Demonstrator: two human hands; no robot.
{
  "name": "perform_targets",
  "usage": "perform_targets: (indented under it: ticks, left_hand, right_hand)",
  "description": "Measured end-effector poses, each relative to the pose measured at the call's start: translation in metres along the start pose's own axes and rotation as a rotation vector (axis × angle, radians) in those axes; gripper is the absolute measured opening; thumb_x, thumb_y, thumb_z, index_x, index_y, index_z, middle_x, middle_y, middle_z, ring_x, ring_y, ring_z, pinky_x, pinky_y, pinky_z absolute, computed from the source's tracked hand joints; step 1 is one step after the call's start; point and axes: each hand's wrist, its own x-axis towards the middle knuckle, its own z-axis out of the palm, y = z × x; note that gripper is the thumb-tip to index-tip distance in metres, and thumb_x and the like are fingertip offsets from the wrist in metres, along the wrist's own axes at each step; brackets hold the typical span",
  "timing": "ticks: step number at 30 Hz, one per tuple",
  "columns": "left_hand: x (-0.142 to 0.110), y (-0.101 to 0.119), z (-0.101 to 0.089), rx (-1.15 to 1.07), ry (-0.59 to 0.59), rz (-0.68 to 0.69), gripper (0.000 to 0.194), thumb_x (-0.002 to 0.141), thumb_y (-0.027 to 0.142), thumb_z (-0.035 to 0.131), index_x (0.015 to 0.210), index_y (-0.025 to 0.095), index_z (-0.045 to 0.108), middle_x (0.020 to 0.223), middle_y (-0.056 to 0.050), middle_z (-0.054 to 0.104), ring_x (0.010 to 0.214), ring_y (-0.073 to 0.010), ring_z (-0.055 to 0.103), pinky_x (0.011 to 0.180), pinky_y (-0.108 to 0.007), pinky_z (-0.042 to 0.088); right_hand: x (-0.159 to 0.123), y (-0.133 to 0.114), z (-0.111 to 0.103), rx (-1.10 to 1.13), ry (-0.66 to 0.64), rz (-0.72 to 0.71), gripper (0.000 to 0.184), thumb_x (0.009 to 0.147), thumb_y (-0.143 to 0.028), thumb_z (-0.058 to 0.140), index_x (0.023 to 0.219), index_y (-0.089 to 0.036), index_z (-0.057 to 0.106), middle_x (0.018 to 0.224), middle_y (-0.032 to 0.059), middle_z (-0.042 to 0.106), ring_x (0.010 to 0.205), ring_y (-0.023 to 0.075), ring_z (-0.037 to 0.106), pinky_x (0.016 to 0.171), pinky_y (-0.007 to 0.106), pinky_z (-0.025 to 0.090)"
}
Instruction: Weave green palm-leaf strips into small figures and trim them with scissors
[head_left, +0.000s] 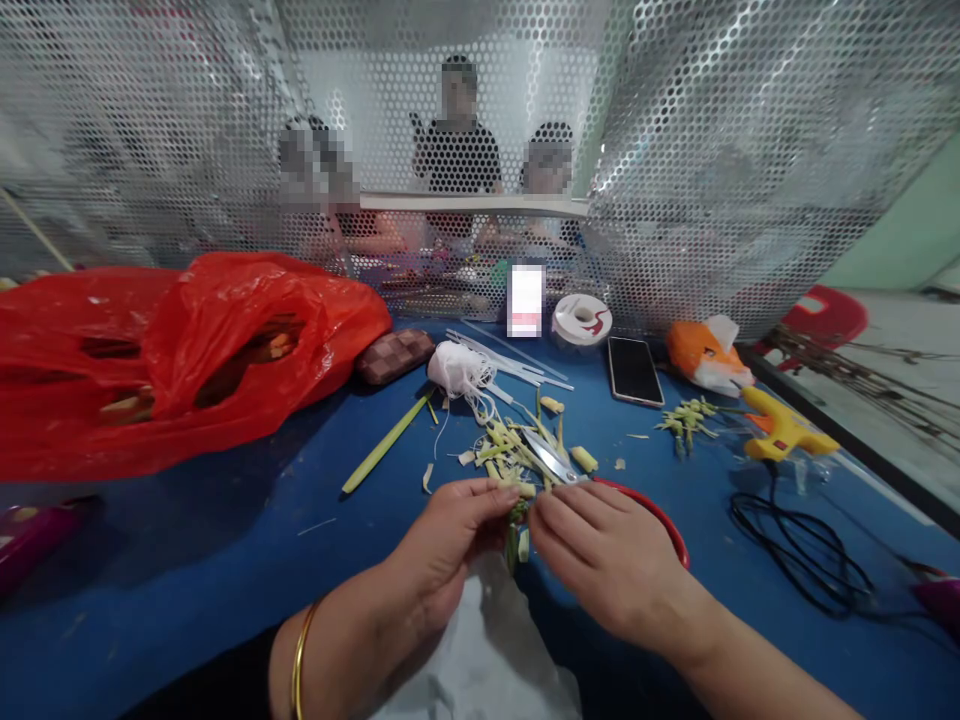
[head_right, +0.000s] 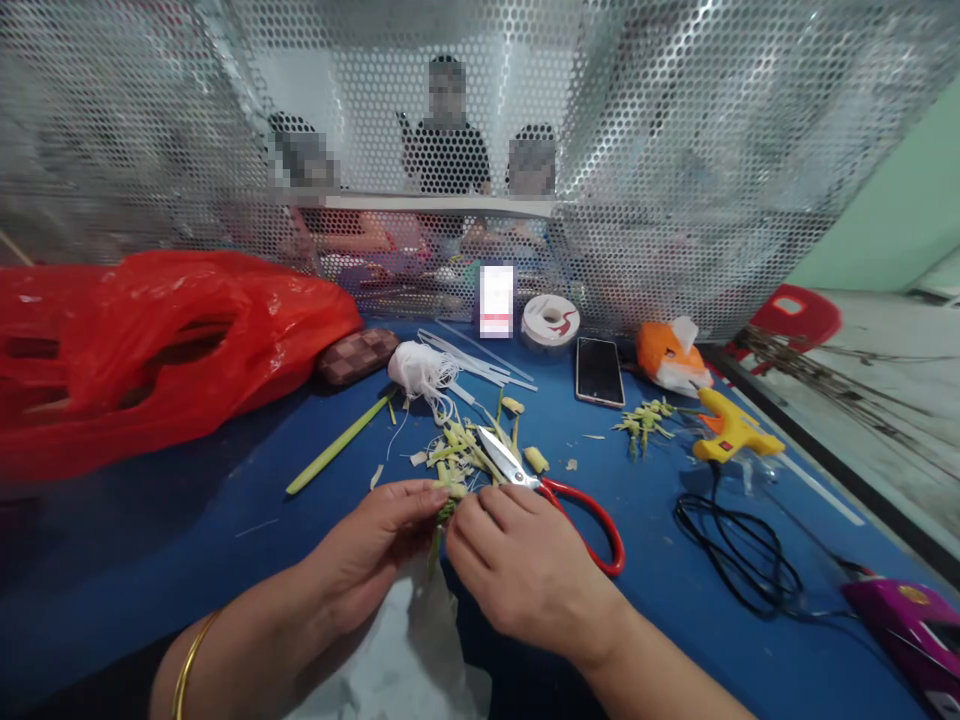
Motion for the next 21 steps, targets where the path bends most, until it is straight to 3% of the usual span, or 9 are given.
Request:
perform_targets:
  ticks: [3,6,8,11,15,18,21]
  left_hand:
    - [-0.004,0.0,-0.003,0.007,0.002,-0.013,0.03,0.092,0.034,0.055,0.119,0.019,0.058,0.123,-0.01,0.058,0.102,-0.0215,0.061,0.086,-0.042,0.053]
    - [-0.008,0.006,-0.004,0.018,0.006,-0.016,0.029,0.093,0.034,0.054,0.119,0.021,0.059,0.125,-0.01,0.058,0.102,-0.021,0.06,0.086,-0.041,0.053]
    - [-0.008,0.01,-0.002,0.022,0.011,-0.015,0.021,0.087,0.033,0.062,0.104,0.019,0.066,0.11,-0.008,0.064,0.09,-0.0186,0.062,0.079,-0.035,0.053]
    - [-0.004,0.014,0.001,0.035,0.066,0.012,0.011,0.072,0.025,0.077,0.076,0.017,0.071,0.082,-0.004,0.067,0.07,-0.013,0.058,0.066,-0.024,0.046]
    - [0.0,0.015,0.002,0.121,0.079,0.037,0.017,0.068,0.029,0.08,0.078,0.016,0.075,0.077,-0.004,0.068,0.064,-0.0103,0.054,0.061,-0.021,0.039]
    - [0.001,0.013,0.0,0.158,0.047,0.031,0.018,0.069,0.032,0.079,0.075,0.015,0.076,0.073,-0.004,0.067,0.061,-0.0096,0.051,0.059,-0.021,0.036]
    - [0.0,0.01,0.0,0.17,0.05,0.062,0.014,0.069,0.029,0.079,0.07,0.016,0.074,0.067,-0.003,0.064,0.057,-0.0098,0.047,0.055,-0.022,0.033]
  right_hand:
    - [-0.001,0.0,0.003,-0.036,-0.052,-0.058,0.034,0.095,-0.01,0.034,0.087,-0.013,0.067,0.082,0.0092,0.069,0.069,0.0203,0.058,0.065,0.035,0.043]
    - [-0.003,-0.001,0.009,-0.007,-0.079,-0.032,0.03,0.094,-0.011,0.037,0.089,-0.014,0.066,0.081,0.0084,0.068,0.071,0.0205,0.058,0.065,0.035,0.043]
    - [-0.004,-0.002,0.011,0.094,-0.033,0.137,0.026,0.094,-0.011,0.04,0.089,-0.015,0.065,0.081,0.0074,0.068,0.071,0.0187,0.058,0.065,0.032,0.043]
    - [-0.003,-0.002,0.01,0.401,0.065,0.561,0.019,0.092,-0.014,0.045,0.089,-0.017,0.064,0.082,0.0062,0.066,0.071,0.0162,0.059,0.064,0.028,0.045]
    - [0.003,0.003,0.005,0.918,0.145,1.012,0.017,0.09,-0.029,0.051,0.087,-0.018,0.064,0.075,0.0026,0.064,0.069,0.0154,0.06,0.065,0.027,0.049]
    - [0.007,0.005,0.005,1.141,0.161,1.172,0.02,0.082,-0.037,0.062,0.082,-0.018,0.068,0.071,0.0016,0.066,0.066,0.0154,0.06,0.063,0.027,0.049]
    - [0.008,0.003,0.008,1.21,0.166,1.199,0.018,0.074,-0.036,0.069,0.075,-0.018,0.068,0.068,0.0006,0.065,0.064,0.0148,0.058,0.061,0.027,0.048]
